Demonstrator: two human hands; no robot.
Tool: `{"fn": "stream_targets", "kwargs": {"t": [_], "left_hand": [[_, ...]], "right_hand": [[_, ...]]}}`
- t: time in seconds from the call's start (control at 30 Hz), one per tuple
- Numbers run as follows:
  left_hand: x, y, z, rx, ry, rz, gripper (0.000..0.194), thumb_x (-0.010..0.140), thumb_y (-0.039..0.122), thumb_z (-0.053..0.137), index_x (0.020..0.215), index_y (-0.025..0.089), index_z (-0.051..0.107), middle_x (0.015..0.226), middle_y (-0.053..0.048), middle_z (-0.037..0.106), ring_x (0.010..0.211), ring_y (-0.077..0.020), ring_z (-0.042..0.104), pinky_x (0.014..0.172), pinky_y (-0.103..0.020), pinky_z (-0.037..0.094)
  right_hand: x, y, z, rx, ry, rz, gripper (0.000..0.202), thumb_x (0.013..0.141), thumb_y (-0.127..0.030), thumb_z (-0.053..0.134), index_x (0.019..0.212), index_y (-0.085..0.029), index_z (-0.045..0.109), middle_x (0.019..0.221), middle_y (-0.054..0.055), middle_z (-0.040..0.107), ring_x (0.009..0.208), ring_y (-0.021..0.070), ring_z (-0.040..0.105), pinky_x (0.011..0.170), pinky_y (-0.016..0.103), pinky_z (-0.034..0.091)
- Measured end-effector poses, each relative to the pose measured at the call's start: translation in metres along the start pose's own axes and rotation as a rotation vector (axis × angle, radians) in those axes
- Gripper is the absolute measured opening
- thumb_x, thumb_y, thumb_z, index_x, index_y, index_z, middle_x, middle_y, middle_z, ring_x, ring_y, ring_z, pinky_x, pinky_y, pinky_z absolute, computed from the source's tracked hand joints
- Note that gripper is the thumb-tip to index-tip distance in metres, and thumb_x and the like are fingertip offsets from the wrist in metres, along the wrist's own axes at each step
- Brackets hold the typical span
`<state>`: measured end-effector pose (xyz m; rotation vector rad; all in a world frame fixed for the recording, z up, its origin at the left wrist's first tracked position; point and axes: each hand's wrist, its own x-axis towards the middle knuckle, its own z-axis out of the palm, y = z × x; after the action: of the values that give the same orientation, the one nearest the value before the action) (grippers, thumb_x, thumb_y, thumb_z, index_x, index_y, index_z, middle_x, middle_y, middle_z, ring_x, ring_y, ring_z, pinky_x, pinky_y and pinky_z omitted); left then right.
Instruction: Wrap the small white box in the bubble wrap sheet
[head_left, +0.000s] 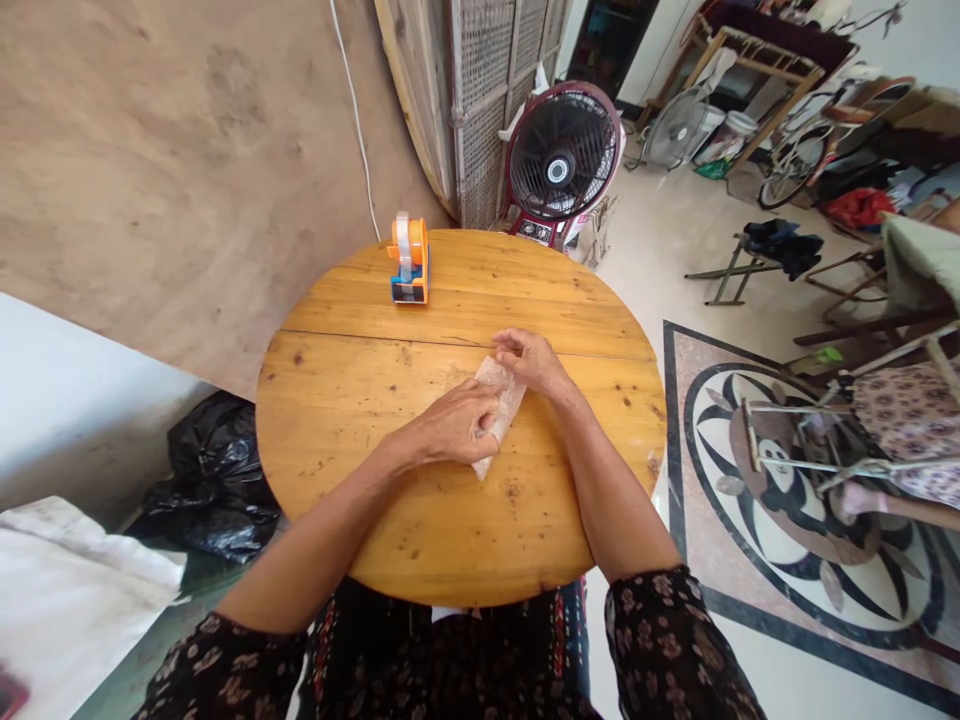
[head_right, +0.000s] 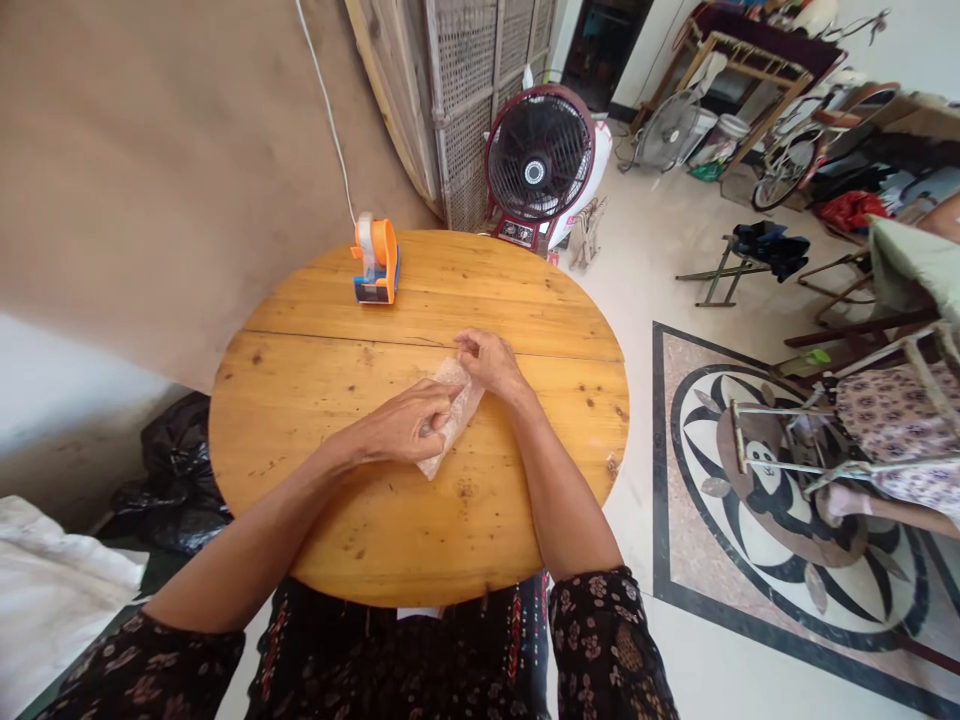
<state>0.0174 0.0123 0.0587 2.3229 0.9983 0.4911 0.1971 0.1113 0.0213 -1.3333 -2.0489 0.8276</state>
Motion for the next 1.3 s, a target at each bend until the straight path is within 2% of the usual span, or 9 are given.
{"fn": "stream_targets", "kwargs": {"t": [0.2, 0.37, 0.47, 0.57, 0.7, 0.8, 0.9, 1.07, 1.3], "left_hand": [[0.001, 0.004, -0.002, -0.039, -0.004, -0.038, 0.019, 0.061, 0.015, 0.049, 0.063, 0.022, 0.031, 0.073, -0.002, 0.051, 0.088, -0.0220, 0.054, 0.080, -0.034, 0.045], [0.000, -0.002, 0.002, -0.046, 0.012, -0.019, 0.018, 0.063, 0.015, 0.049, 0.065, 0.022, 0.032, 0.075, -0.001, 0.052, 0.085, -0.0212, 0.053, 0.081, -0.035, 0.044], [-0.001, -0.004, 0.004, -0.049, 0.025, -0.010, 0.017, 0.063, 0.016, 0.049, 0.067, 0.021, 0.033, 0.078, -0.001, 0.053, 0.083, -0.0205, 0.052, 0.082, -0.035, 0.043], [-0.001, -0.003, 0.004, -0.050, 0.028, -0.010, 0.016, 0.064, 0.018, 0.050, 0.067, 0.021, 0.034, 0.076, -0.001, 0.051, 0.081, -0.0202, 0.050, 0.079, -0.034, 0.042], [-0.003, -0.003, 0.005, -0.050, 0.046, -0.014, 0.016, 0.064, 0.019, 0.050, 0.067, 0.021, 0.034, 0.074, 0.000, 0.048, 0.079, -0.0193, 0.048, 0.075, -0.033, 0.041], [-0.007, -0.007, 0.010, -0.061, 0.091, -0.003, 0.015, 0.063, 0.019, 0.050, 0.068, 0.021, 0.036, 0.080, -0.001, 0.052, 0.085, -0.0204, 0.050, 0.078, -0.034, 0.042], [-0.011, -0.011, 0.018, -0.083, 0.145, -0.009, 0.015, 0.064, 0.018, 0.052, 0.072, 0.021, 0.040, 0.097, -0.006, 0.058, 0.105, -0.0257, 0.051, 0.089, -0.039, 0.043], [-0.015, -0.012, 0.026, -0.095, 0.225, -0.025, 0.016, 0.063, 0.017, 0.055, 0.074, 0.021, 0.043, 0.129, -0.014, 0.049, 0.130, -0.0312, 0.041, 0.103, -0.046, 0.039], [-0.018, -0.010, 0.028, -0.082, 0.259, -0.039, 0.015, 0.064, 0.015, 0.056, 0.075, 0.020, 0.047, 0.132, -0.015, 0.046, 0.134, -0.0320, 0.037, 0.104, -0.047, 0.040]], "right_hand": [[-0.004, -0.004, -0.020, 0.050, 0.115, -0.061, 0.035, 0.075, -0.025, 0.059, 0.109, -0.018, 0.065, 0.108, 0.007, 0.069, 0.104, 0.0228, 0.062, 0.092, 0.039, 0.047], [-0.020, -0.018, -0.048, 0.120, 0.118, -0.040, 0.024, 0.077, -0.028, 0.060, 0.096, -0.017, 0.068, 0.095, 0.005, 0.070, 0.085, 0.0178, 0.063, 0.080, 0.032, 0.048], [-0.038, -0.029, -0.066, 0.090, 0.012, -0.003, 0.023, 0.080, -0.029, 0.058, 0.096, -0.017, 0.068, 0.075, 0.000, 0.064, 0.064, 0.0119, 0.055, 0.062, 0.025, 0.043], [-0.057, -0.037, -0.074, -0.073, -0.154, 0.013, 0.028, 0.082, -0.026, 0.056, 0.107, -0.020, 0.068, 0.063, -0.004, 0.058, 0.056, 0.0100, 0.048, 0.058, 0.023, 0.037], [-0.074, -0.043, -0.057, -0.252, -0.261, -0.001, 0.038, 0.082, -0.017, 0.053, 0.117, -0.025, 0.065, 0.064, -0.004, 0.060, 0.057, 0.0107, 0.050, 0.061, 0.023, 0.036], [-0.081, -0.048, -0.034, -0.270, -0.274, -0.032, 0.030, 0.082, -0.014, 0.051, 0.103, -0.025, 0.071, 0.075, -0.002, 0.068, 0.065, 0.0119, 0.056, 0.065, 0.023, 0.036], [-0.086, -0.053, -0.017, -0.240, -0.204, -0.070, 0.026, 0.085, -0.014, 0.048, 0.093, -0.024, 0.071, 0.085, -0.001, 0.071, 0.071, 0.0127, 0.059, 0.068, 0.022, 0.036], [-0.085, -0.056, -0.006, -0.192, -0.177, -0.100, 0.025, 0.087, -0.015, 0.044, 0.088, -0.021, 0.068, 0.089, 0.000, 0.070, 0.074, 0.0130, 0.059, 0.069, 0.022, 0.037], [-0.077, -0.052, 0.003, -0.168, -0.235, -0.057, 0.022, 0.081, -0.013, 0.046, 0.080, -0.019, 0.067, 0.078, -0.002, 0.068, 0.065, 0.0121, 0.054, 0.064, 0.022, 0.034]]}}
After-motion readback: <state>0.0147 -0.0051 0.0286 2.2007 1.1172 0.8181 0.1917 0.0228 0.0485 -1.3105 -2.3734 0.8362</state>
